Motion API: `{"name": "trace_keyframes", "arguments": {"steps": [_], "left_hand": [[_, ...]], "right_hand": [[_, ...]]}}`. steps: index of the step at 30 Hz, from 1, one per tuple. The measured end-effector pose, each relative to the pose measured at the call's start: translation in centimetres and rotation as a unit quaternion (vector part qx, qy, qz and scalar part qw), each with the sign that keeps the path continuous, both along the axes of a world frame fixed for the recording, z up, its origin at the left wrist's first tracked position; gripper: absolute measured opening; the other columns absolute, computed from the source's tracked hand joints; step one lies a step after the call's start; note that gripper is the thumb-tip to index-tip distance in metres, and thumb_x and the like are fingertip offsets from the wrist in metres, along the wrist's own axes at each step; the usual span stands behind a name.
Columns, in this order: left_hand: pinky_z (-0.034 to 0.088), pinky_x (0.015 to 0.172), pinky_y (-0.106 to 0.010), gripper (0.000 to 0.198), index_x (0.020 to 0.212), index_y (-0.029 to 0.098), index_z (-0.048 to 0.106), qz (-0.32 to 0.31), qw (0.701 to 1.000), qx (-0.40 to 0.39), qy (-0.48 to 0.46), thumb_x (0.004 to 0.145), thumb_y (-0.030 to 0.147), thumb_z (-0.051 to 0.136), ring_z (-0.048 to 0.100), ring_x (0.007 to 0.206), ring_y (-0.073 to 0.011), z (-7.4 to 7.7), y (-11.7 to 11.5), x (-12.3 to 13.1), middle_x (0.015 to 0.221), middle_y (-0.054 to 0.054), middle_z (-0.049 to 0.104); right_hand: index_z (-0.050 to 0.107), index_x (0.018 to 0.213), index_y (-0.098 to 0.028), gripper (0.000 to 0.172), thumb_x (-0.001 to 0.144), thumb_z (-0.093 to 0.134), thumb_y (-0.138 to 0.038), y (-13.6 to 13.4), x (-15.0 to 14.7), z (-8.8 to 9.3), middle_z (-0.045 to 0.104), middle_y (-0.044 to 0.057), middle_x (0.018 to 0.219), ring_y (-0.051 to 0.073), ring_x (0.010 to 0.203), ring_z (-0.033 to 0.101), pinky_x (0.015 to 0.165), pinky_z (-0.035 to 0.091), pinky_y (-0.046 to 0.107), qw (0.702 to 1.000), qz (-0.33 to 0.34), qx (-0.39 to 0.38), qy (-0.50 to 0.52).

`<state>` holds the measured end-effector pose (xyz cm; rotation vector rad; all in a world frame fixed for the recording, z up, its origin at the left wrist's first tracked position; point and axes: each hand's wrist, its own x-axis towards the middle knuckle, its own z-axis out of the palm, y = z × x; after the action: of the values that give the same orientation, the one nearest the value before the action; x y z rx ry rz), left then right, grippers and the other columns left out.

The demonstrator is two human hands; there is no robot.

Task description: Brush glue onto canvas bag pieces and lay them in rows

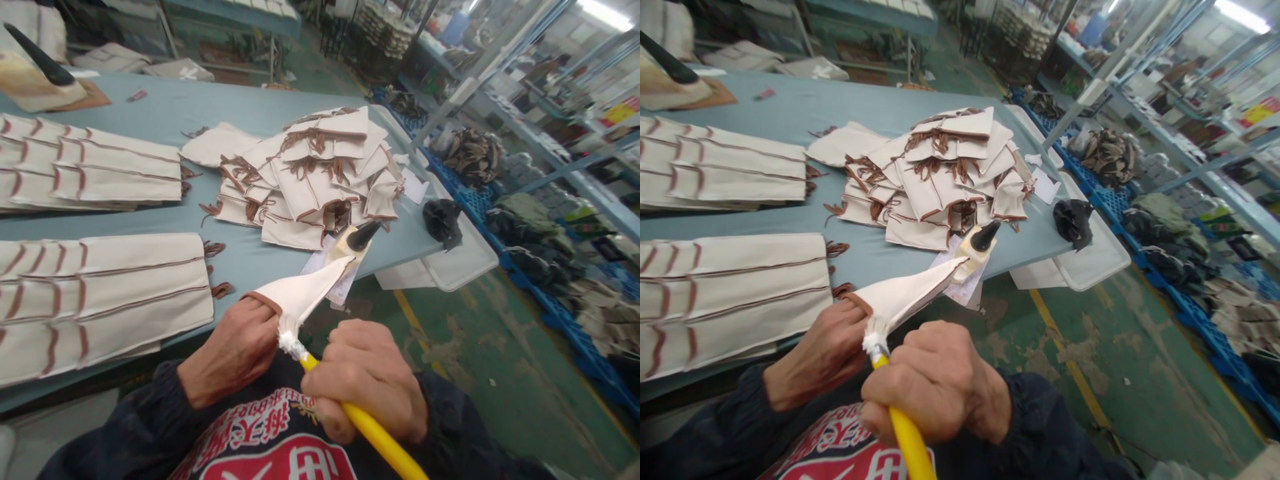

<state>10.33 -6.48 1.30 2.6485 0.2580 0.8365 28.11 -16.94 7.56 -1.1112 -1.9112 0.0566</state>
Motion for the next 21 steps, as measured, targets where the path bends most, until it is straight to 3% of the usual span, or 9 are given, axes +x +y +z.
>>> {"name": "trace_keyframes", "arguments": {"steps": [5,10,16,19,21], "left_hand": [[0.044,0.064,-0.034,0.029,0.074,0.023,0.054,0.007,1.000,-0.015,0.002,0.089,0.000,0.043,0.054,0.062,-0.0223,0.1,-0.2,0.0,0.066,-0.004,0.061],[0.044,0.063,-0.034,0.026,0.072,0.023,0.054,0.009,1.000,-0.002,0.013,0.085,0.002,0.044,0.057,0.064,-0.0231,-0.1,-0.3,-0.1,0.066,-0.005,0.062],[0.048,0.065,-0.035,0.029,0.071,0.022,0.057,0.021,0.999,0.019,0.020,0.087,0.001,0.044,0.058,0.062,-0.0225,-0.3,-0.6,-0.2,0.065,-0.005,0.063],[0.053,0.070,-0.036,0.026,0.073,0.021,0.060,0.017,1.000,0.010,0.018,0.081,0.001,0.045,0.063,0.069,-0.0249,-0.3,-0.7,-0.1,0.068,-0.007,0.065],[0.057,0.076,-0.039,0.027,0.076,0.020,0.063,0.012,1.000,0.003,0.013,0.082,0.001,0.044,0.067,0.077,-0.0273,-0.2,-0.7,0.0,0.070,-0.009,0.067]], "right_hand": [[0.062,0.090,-0.021,0.027,0.110,0.047,-0.029,-0.3,0.5,0.1,0.059,-0.005,0.060,0.010,0.048,0.047,0.049,0.037,0.029,0.999,-0.022,0.021,0.024],[0.060,0.088,-0.022,0.031,0.112,0.043,-0.030,-0.4,0.1,-0.1,0.056,-0.007,0.057,0.010,0.045,0.047,0.048,0.038,0.029,0.999,-0.008,0.005,0.034],[0.061,0.085,-0.022,0.029,0.109,0.046,-0.028,-0.7,-0.3,-0.6,0.062,-0.006,0.060,0.009,0.049,0.054,0.052,0.045,0.025,0.995,-0.062,-0.012,0.073],[0.060,0.082,-0.024,0.031,0.110,0.046,-0.031,-1.3,-0.5,-1.0,0.063,-0.006,0.059,0.009,0.047,0.056,0.053,0.048,0.025,0.991,-0.064,-0.025,0.111],[0.059,0.083,-0.026,0.033,0.110,0.043,-0.033,-1.8,-0.2,-1.4,0.062,-0.006,0.058,0.011,0.047,0.058,0.049,0.049,0.025,0.984,-0.110,-0.031,0.136]]}}
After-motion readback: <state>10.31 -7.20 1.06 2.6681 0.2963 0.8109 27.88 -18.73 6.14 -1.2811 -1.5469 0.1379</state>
